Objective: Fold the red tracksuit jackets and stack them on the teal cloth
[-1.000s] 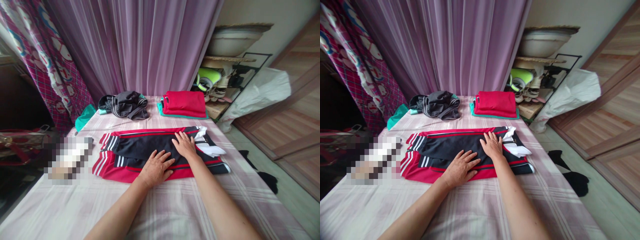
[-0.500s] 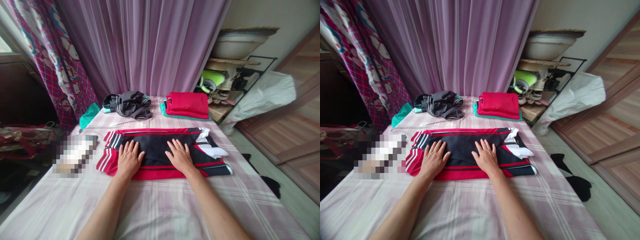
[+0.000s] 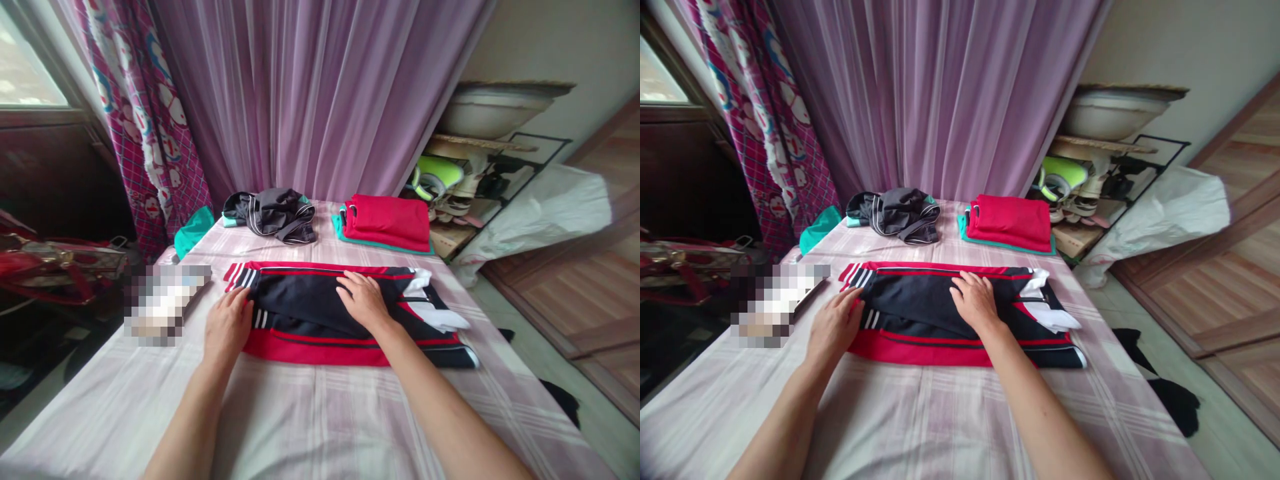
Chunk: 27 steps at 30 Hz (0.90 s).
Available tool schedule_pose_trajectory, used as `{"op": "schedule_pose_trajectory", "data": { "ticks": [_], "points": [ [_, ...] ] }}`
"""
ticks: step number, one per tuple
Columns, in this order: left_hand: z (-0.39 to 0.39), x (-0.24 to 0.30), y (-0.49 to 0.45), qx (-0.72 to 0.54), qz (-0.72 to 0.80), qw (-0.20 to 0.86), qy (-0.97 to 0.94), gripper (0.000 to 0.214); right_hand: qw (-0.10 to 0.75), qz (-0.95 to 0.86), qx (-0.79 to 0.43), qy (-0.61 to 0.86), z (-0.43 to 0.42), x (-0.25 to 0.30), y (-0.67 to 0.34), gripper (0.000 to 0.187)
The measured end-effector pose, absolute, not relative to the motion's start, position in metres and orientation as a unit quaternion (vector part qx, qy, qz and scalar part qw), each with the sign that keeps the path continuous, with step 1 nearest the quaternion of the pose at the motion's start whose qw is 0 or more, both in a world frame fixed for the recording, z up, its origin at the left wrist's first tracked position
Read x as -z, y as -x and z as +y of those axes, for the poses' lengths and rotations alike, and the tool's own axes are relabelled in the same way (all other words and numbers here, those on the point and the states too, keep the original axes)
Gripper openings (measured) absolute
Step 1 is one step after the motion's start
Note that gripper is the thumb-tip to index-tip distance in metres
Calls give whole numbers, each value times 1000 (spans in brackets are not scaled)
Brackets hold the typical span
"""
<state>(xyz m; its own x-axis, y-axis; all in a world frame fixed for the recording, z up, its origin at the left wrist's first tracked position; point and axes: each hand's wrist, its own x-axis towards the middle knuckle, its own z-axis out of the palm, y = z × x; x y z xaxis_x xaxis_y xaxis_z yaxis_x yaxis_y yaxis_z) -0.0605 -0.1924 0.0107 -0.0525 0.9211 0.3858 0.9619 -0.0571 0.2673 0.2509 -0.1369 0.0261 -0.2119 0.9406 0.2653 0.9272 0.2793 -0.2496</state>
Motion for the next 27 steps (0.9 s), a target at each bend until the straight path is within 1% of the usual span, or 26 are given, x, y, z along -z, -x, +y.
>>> {"op": "schedule_pose_trajectory", "data": {
  "ticks": [3, 6, 8, 13, 16, 18, 20, 21, 23, 25, 27],
  "points": [
    [-202, -12, 82, 203, -755, 11, 623, 46, 197, -818, -51, 539, -110, -47, -209, 32],
    [-213, -17, 89, 161, -796, -19, 583, 50, 183, -853, -93, 480, -85, -57, -155, 32],
    [-219, -22, 90, 128, -806, -40, 577, 53, 165, -871, -118, 448, -70, -58, -121, 35],
    [-224, -36, 100, 73, -813, -136, 562, 57, 88, -897, -189, 389, -36, -59, -65, 57],
    [-221, -42, 105, 46, -814, -168, 554, 52, 31, -895, -248, 369, -19, -61, -51, 70],
    [-218, -45, 105, 26, -813, -172, 556, 46, 11, -891, -273, 361, -10, -61, -46, 73],
    [-217, -47, 104, 22, -808, -172, 563, 40, 1, -890, -278, 361, -4, -61, -44, 68],
    [-217, -47, 102, 28, -806, -169, 566, 37, -2, -891, -277, 359, -3, -61, -43, 62],
    [-218, -46, 100, 53, -806, -169, 565, 32, -2, -896, -277, 348, -2, -63, -43, 42],
    [-221, -43, 99, 88, -809, -184, 552, 29, 14, -900, -280, 334, -3, -65, -47, 26],
    [-224, -40, 99, 155, -804, -223, 530, 28, 44, -904, -285, 317, -3, -70, -55, 18]
  ]
}}
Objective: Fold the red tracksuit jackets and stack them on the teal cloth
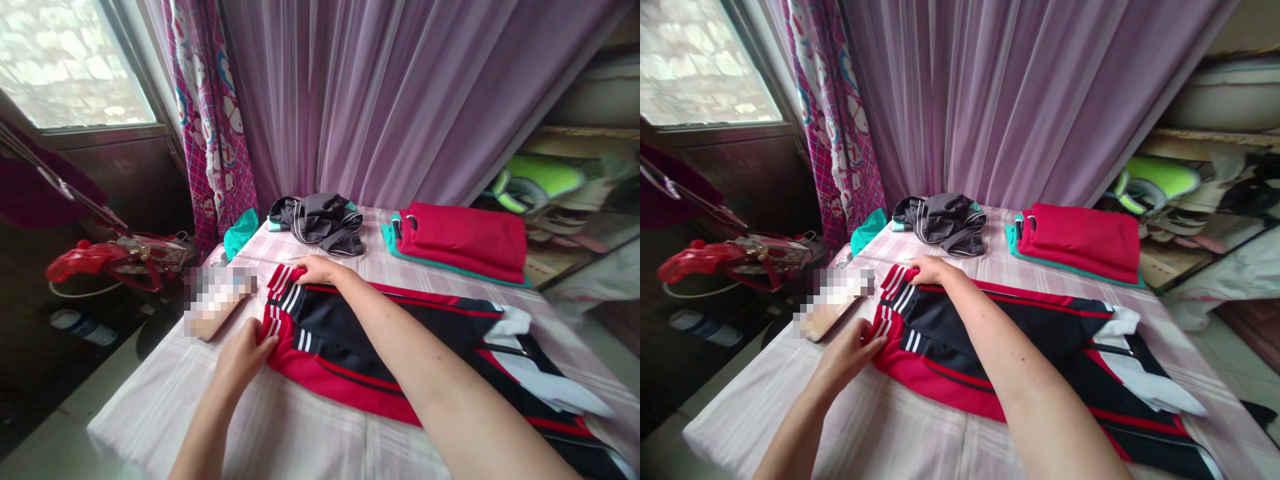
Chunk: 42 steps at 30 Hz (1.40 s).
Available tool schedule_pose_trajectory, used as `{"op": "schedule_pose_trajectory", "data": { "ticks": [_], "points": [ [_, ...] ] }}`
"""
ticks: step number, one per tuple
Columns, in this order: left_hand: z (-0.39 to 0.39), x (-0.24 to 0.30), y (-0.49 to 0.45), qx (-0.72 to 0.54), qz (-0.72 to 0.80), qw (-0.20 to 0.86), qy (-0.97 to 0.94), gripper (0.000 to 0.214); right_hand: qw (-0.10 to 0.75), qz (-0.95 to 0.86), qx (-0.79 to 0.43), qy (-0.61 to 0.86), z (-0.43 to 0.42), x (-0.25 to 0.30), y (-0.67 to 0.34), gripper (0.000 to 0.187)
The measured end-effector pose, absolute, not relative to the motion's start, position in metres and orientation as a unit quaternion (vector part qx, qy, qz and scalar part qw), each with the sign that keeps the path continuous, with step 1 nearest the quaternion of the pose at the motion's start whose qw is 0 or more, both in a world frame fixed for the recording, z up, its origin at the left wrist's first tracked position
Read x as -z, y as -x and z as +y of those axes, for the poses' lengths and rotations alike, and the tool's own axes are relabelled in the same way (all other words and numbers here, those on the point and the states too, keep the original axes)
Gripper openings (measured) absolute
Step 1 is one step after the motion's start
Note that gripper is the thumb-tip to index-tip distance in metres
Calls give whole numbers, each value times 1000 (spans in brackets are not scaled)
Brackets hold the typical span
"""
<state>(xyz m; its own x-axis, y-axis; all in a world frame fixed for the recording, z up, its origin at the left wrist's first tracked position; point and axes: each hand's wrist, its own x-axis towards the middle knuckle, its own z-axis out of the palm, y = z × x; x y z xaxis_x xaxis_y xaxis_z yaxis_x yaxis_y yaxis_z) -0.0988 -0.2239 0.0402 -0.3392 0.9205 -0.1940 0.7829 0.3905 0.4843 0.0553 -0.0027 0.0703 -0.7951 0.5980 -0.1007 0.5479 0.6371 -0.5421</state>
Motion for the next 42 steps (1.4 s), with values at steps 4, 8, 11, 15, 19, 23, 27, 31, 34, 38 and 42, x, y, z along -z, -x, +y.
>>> {"op": "schedule_pose_trajectory", "data": {
  "ticks": [4, 8, 11, 15, 19, 23, 27, 31, 34, 38, 42],
  "points": [
    [-230, -43, 88, -354, 733, 305, -494, 49, 119, -898, -328, 269, 3, -81, -87, 22],
    [-231, -63, 49, -434, 688, 271, -515, 56, 171, -842, -436, 266, 8, -83, -132, 26],
    [-227, -77, 8, -414, 674, 220, -571, 41, 225, -780, -490, 317, 1, -77, -172, 23],
    [-218, -79, -50, -288, 664, 171, -669, 22, 225, -680, -542, 440, -24, -64, -236, 20],
    [-211, -68, -96, -161, 617, 138, -758, 17, 240, -558, -619, 498, -54, -50, -289, 23],
    [-212, -62, -114, -120, 582, 120, -795, 17, 303, -497, -652, 486, -70, -38, -302, 32],
    [-214, -68, -118, -131, 562, 99, -811, 17, 398, -530, -573, 481, -67, -36, -293, 31],
    [-210, -74, -131, -162, 523, 102, -830, 20, 472, -560, -463, 499, -59, -31, -298, 42],
    [-205, -73, -135, -160, 473, 159, -852, 27, 399, -603, -361, 589, -59, -18, -310, 43],
    [-189, -73, -114, -215, 451, 128, -857, 34, 328, -636, -298, 632, -64, -3, -319, 42],
    [-165, -64, -84, -159, 507, 42, -846, 55, 304, -643, -295, 639, -64, -5, -320, 48]
  ]
}}
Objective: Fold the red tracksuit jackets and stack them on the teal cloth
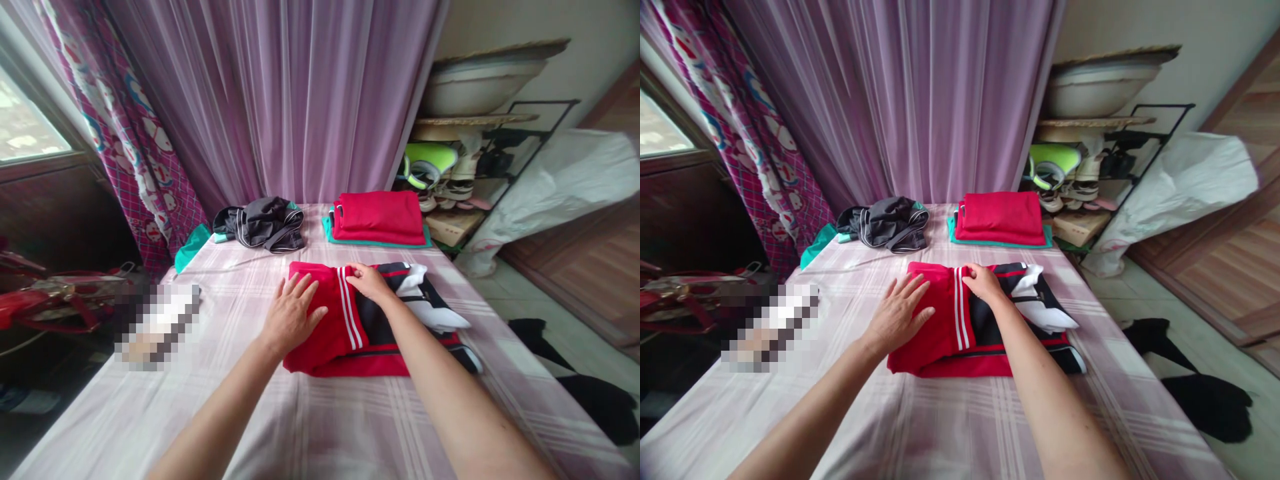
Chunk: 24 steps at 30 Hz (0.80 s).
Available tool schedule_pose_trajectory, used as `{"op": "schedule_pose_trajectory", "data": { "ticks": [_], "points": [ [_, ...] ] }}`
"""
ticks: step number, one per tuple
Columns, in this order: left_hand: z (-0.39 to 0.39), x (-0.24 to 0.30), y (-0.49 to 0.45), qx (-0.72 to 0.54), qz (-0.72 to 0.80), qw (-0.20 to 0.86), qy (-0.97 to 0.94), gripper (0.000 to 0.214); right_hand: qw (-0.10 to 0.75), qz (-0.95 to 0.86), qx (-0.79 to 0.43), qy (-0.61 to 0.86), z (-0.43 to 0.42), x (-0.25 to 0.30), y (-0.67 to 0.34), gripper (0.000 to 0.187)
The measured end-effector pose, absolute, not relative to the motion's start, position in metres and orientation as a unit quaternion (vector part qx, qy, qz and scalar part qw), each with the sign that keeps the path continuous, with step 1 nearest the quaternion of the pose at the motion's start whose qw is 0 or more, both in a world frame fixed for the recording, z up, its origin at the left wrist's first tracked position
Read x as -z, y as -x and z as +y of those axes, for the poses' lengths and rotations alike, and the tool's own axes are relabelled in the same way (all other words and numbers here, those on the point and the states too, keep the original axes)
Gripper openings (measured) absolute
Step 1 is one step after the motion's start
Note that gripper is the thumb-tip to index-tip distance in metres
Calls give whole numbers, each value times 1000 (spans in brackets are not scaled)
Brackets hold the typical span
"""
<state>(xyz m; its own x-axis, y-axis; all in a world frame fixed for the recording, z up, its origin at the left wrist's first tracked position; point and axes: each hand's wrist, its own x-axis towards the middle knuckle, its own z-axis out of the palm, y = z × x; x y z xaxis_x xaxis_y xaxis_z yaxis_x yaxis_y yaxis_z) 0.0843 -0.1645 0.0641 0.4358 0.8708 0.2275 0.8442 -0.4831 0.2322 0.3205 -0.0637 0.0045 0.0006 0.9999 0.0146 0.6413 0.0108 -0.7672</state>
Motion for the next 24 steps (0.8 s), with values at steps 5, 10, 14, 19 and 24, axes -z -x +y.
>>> {"op": "schedule_pose_trajectory", "data": {
  "ticks": [5, 10, 14, 19, 24],
  "points": [
    [-153, -34, -81, -67, 513, 72, -853, 68, 276, -671, -179, 665, -70, -15, -311, 49],
    [-150, -34, -86, -58, 508, 98, -854, 64, 217, -728, -98, 643, -87, -17, -293, 45],
    [-128, -52, -74, -74, 506, 138, -848, 45, 185, -724, -69, 660, -95, -19, -309, 41],
    [-80, -64, -54, -117, 563, 86, -814, 39, 152, -582, 30, 798, -89, -31, -380, 51],
    [-36, -58, -50, -10, 562, 121, -818, 53, 80, -465, -75, 878, -67, -31, -434, 69]
  ]
}}
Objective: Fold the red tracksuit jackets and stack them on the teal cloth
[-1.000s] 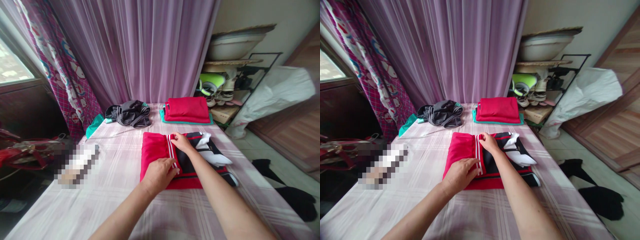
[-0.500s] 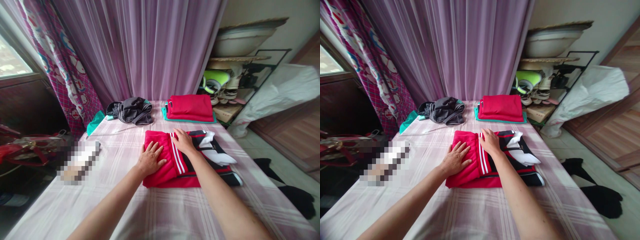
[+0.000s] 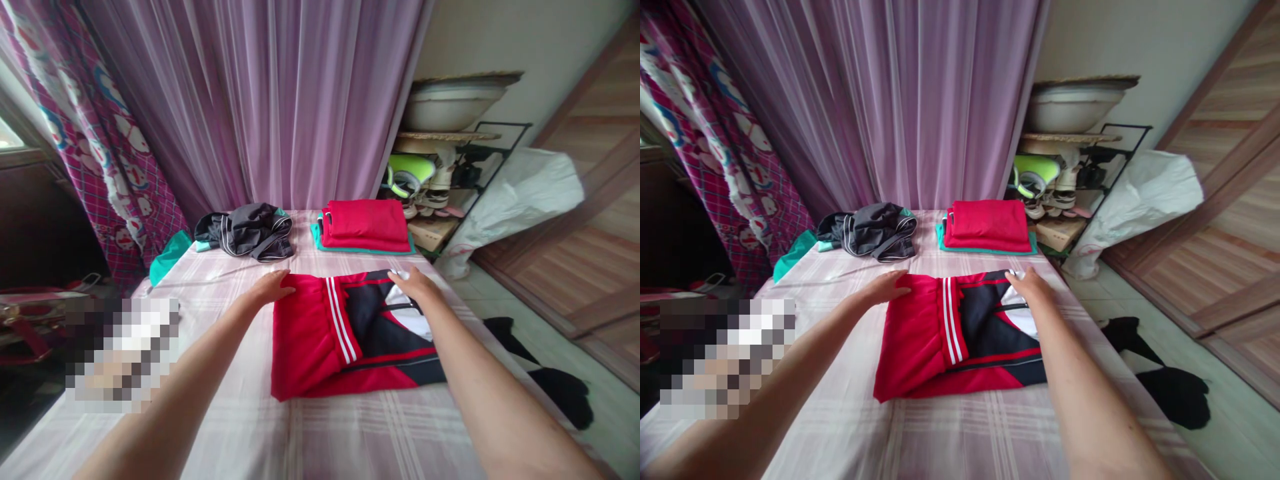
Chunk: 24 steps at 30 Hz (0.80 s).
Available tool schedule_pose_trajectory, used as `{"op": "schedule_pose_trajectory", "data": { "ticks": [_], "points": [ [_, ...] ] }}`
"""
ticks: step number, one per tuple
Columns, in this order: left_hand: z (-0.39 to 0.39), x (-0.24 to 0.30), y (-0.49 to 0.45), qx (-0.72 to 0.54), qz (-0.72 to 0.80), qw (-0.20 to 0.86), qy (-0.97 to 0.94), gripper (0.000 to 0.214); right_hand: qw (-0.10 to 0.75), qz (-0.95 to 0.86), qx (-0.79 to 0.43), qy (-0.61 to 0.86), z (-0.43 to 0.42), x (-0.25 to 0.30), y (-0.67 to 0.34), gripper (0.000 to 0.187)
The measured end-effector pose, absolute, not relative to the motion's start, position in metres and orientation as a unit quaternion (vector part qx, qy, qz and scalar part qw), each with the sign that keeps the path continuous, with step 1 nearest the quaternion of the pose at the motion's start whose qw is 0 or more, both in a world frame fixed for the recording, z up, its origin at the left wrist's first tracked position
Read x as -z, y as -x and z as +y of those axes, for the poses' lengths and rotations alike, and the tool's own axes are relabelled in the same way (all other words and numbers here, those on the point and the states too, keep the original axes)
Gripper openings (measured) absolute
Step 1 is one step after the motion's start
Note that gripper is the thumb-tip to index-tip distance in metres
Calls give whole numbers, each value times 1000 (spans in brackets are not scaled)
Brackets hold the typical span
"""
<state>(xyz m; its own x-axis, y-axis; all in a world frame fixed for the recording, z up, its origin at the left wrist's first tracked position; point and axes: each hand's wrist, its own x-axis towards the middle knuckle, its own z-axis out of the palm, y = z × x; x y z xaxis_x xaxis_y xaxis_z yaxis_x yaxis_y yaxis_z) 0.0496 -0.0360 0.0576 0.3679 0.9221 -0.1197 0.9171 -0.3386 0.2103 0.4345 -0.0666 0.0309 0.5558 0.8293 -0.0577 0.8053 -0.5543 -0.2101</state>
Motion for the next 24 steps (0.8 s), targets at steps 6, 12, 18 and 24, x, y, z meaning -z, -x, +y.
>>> {"op": "schedule_pose_trajectory", "data": {
  "ticks": [6, 12, 18, 24],
  "points": [
    [-28, -58, -48, 49, 578, 143, -802, 41, 70, -559, -119, 818, -39, -45, -419, 32],
    [-98, -72, -4, 57, 645, 122, -752, 40, 245, -698, -48, 672, 2, -105, -308, 36],
    [-187, -65, 44, 26, 709, 131, -693, 49, 281, -809, -110, 505, 20, -131, -197, 66],
    [-174, -52, 56, -92, 724, 237, -642, 49, 135, -742, -103, 648, -37, -90, -233, 31]
  ]
}}
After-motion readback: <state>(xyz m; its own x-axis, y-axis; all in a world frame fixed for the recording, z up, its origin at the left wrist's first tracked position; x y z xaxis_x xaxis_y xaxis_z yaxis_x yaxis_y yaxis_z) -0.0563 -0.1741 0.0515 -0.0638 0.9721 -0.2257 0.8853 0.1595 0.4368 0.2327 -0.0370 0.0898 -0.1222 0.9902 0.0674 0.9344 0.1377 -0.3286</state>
